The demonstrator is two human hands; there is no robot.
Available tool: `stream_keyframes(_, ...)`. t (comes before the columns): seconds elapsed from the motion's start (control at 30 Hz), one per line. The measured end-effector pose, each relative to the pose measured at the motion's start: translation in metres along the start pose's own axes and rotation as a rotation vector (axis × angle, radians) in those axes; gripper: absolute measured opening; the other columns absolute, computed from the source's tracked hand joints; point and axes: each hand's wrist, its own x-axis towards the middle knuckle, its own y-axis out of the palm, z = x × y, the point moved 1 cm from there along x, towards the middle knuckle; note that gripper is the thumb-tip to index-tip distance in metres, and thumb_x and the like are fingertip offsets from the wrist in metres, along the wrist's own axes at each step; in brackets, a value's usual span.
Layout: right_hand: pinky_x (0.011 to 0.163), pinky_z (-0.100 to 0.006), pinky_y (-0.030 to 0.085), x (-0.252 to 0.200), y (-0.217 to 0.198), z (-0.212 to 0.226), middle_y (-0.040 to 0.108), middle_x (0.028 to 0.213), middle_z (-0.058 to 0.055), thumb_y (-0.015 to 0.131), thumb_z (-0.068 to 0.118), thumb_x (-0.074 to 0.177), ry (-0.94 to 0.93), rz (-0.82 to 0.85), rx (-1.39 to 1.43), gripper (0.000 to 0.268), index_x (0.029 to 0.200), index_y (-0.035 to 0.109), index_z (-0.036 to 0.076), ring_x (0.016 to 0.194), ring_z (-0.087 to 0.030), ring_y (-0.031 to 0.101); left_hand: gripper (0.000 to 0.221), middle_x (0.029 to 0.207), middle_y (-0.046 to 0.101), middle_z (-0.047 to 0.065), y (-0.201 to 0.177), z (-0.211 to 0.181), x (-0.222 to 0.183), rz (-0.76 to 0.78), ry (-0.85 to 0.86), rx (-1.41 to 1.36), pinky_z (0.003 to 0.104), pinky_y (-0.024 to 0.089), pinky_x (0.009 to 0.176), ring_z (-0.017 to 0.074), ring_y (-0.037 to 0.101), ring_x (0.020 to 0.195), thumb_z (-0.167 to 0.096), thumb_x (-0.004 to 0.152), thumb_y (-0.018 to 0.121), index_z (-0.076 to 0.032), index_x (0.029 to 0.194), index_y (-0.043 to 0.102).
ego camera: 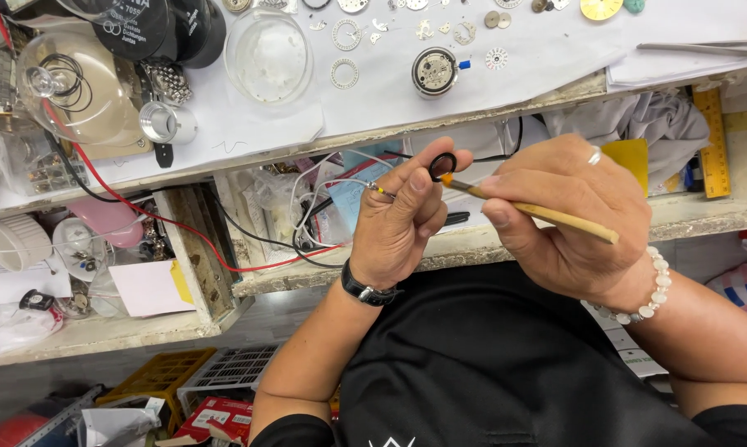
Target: Meticulously assembling and inspecting a watch movement using tweezers, a screwdriver, and an air blower on a workbench.
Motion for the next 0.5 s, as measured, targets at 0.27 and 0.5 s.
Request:
stream_keyframes(0.27, 0.072, -0.040, 0.054, -0.0002, -0.0012, -0.0025, 0.069, 0.092, -0.022, 0.061, 0.003, 0.104, -0.023, -0.061, 0.005, 0.015, 0.107, 0.066, -0.010, 0.077, -0.034, 0.069, 0.046, 0.137, 0.065, 0.027, 0.0009, -0.0027, -0.0017, 0.025, 0.003, -0.060, 0.018, 0.028, 0.053, 0.0057, 0.020, 0.059, -0.022, 0.110, 0.064, 0.004, 0.147, 0.056)
stream_keyframes(0.5, 0.071, -0.040, 0.059, -0.0054, 0.0044, 0.0016, 0.074, 0.096, -0.020, 0.060, 0.004, 0.103, -0.006, -0.073, 0.071, 0.014, 0.108, 0.065, -0.008, 0.078, -0.032, 0.073, 0.044, 0.136, 0.065, 0.029, 0.0009, -0.0036, -0.0010, 0.016, 0.005, -0.059, 0.018, 0.029, 0.054, 0.0044, 0.021, 0.059, -0.023, 0.110, 0.064, 0.002, 0.145, 0.058)
